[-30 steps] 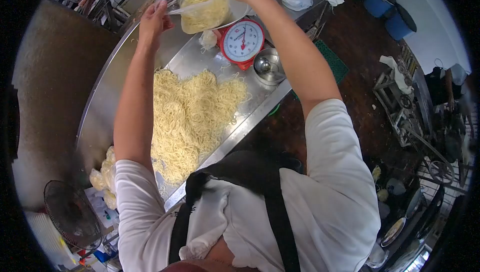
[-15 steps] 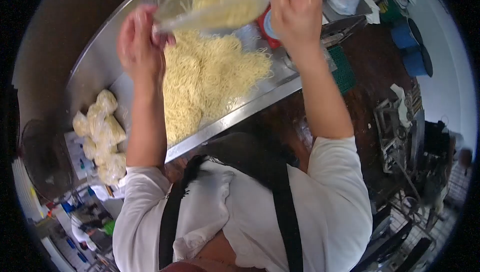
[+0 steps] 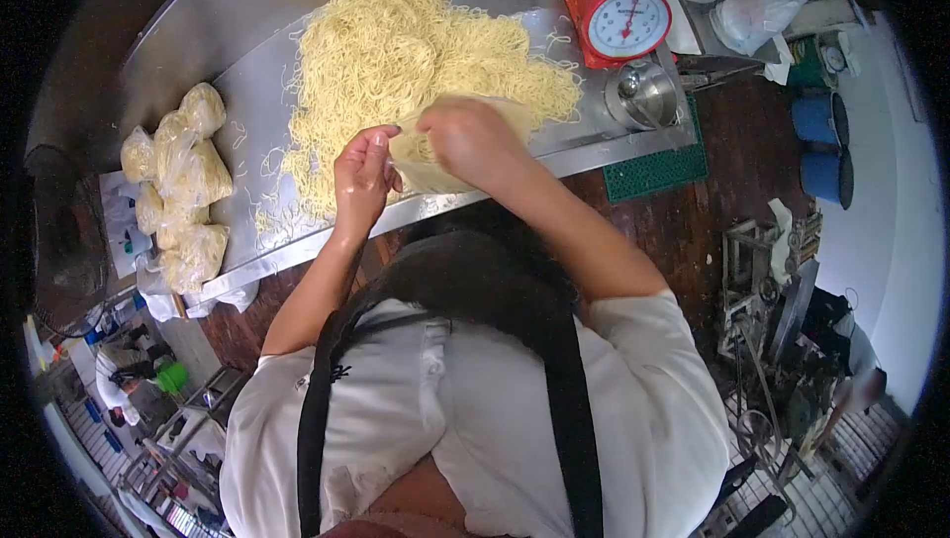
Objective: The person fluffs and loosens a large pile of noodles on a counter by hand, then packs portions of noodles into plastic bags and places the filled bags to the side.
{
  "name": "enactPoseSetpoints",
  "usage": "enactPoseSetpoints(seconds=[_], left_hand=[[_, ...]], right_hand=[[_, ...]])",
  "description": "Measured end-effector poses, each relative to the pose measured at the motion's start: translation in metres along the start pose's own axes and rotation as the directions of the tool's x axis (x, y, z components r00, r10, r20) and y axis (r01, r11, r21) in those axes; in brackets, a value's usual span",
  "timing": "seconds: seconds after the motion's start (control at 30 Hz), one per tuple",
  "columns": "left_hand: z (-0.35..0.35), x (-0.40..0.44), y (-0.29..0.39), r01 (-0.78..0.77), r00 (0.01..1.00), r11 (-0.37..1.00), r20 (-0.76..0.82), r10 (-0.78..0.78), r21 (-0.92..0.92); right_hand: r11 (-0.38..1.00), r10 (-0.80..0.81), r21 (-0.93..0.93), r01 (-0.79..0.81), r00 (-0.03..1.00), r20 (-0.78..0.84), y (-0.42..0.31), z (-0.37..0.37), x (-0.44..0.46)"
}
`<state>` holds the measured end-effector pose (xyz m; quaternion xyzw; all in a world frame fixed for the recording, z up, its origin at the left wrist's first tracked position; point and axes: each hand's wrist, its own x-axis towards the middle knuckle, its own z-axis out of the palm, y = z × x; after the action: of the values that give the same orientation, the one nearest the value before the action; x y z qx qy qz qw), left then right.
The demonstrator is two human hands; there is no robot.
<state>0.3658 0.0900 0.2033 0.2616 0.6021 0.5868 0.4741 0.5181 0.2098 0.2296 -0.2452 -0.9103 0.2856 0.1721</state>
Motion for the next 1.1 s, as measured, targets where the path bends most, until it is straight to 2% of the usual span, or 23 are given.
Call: enactPoseSetpoints(seconds=[0.03, 0.13, 0.23, 0.33, 0.43, 0.47, 0.53, 0.57, 0.63, 0.67, 0.7, 0.73, 0.77, 0.8, 0.9, 1.0, 1.1], left_hand=[[-0.003, -0.003, -0.002, -0.008, 1.0, 1.0, 0.009, 0.008, -0.001], [-0.014, -0.005, 0.0, -0.005, 1.0, 1.0, 0.015, 0.005, -0.004], [-0.025, -0.007, -0.004, -0.002, 1.0, 0.999, -0.003, 0.002, 0.032], [-0.031, -0.008, -0.003, 0.017, 1.0, 1.0, -0.005, -0.017, -0.001], [-0.033, -0.008, -0.003, 0.022, 1.0, 1.0, -0.016, -0.022, 0.007], [-0.033, -0.008, -0.003, 0.025, 1.0, 1.0, -0.001, -0.025, 0.007], [-0.033, -0.006, -0.003, 0.023, 1.0, 1.0, 0.019, -0.023, 0.004], [-0.034, -0.009, -0.004, 0.036, 0.999, 0.999, 0.026, -0.036, 0.001], [-0.035, -0.004, -0.005, 0.032, 0.998, 0.999, 0.052, -0.032, -0.008], [-0.034, -0.003, -0.006, 0.029, 0.998, 1.0, 0.06, -0.028, -0.005], [-0.034, -0.003, -0.007, 0.024, 0.998, 1.0, 0.066, -0.024, -0.003], [-0.034, -0.003, -0.008, 0.02, 0.997, 1.0, 0.069, -0.02, -0.002], [-0.034, -0.004, -0.008, 0.017, 0.997, 1.0, 0.072, -0.017, -0.008], [-0.034, -0.004, -0.009, 0.014, 0.997, 1.0, 0.074, -0.013, -0.012], [-0.037, -0.004, -0.01, 0.006, 0.997, 1.0, 0.071, -0.008, 0.021], [-0.039, -0.008, -0.009, 0.011, 0.997, 0.999, 0.072, -0.015, 0.048], [-0.043, -0.007, -0.015, -0.004, 0.998, 0.997, 0.06, 0.0, 0.081]], right_hand=[[0.981, 0.184, -0.125, -0.149, 0.923, 0.339, 0.01, 0.029, 0.005], [0.959, 0.237, -0.225, -0.173, 0.923, 0.302, 0.057, 0.104, -0.008], [0.968, 0.202, 0.063, -0.244, 0.899, 0.389, 0.058, 0.087, -0.006], [0.957, -0.074, 0.287, 0.043, 0.992, 0.1, 0.011, 0.017, 0.003], [0.954, -0.005, 0.298, -0.022, 0.996, 0.091, 0.015, 0.0, 0.008], [0.949, 0.12, 0.299, -0.103, 0.992, -0.04, -0.004, -0.004, 0.008], [0.755, 0.176, 0.655, -0.041, 0.974, -0.141, -0.018, -0.014, 0.023], [0.606, 0.226, 0.795, 0.002, 0.958, -0.175, -0.027, -0.02, 0.025], [0.21, 0.134, 0.952, 0.224, 0.958, -0.255, -0.052, -0.056, 0.046], [0.816, -0.012, 0.521, 0.252, 0.907, -0.42, -0.057, -0.078, 0.052], [0.952, -0.219, 0.074, 0.297, 0.831, -0.511, -0.07, -0.101, 0.063], [0.898, -0.414, -0.385, 0.214, 0.708, -0.573, -0.083, -0.124, 0.075], [0.879, -0.453, -0.42, 0.226, 0.671, -0.587, -0.09, -0.144, 0.087], [0.888, -0.452, -0.364, 0.282, 0.676, -0.581, -0.096, -0.16, 0.099], [0.9, -0.437, -0.245, 0.361, 0.752, -0.493, -0.107, -0.186, 0.14], [0.912, -0.399, -0.219, 0.346, 0.87, -0.288, -0.104, -0.186, 0.179], [0.915, -0.308, -0.269, 0.301, 0.951, 0.015, -0.078, -0.156, 0.2]])
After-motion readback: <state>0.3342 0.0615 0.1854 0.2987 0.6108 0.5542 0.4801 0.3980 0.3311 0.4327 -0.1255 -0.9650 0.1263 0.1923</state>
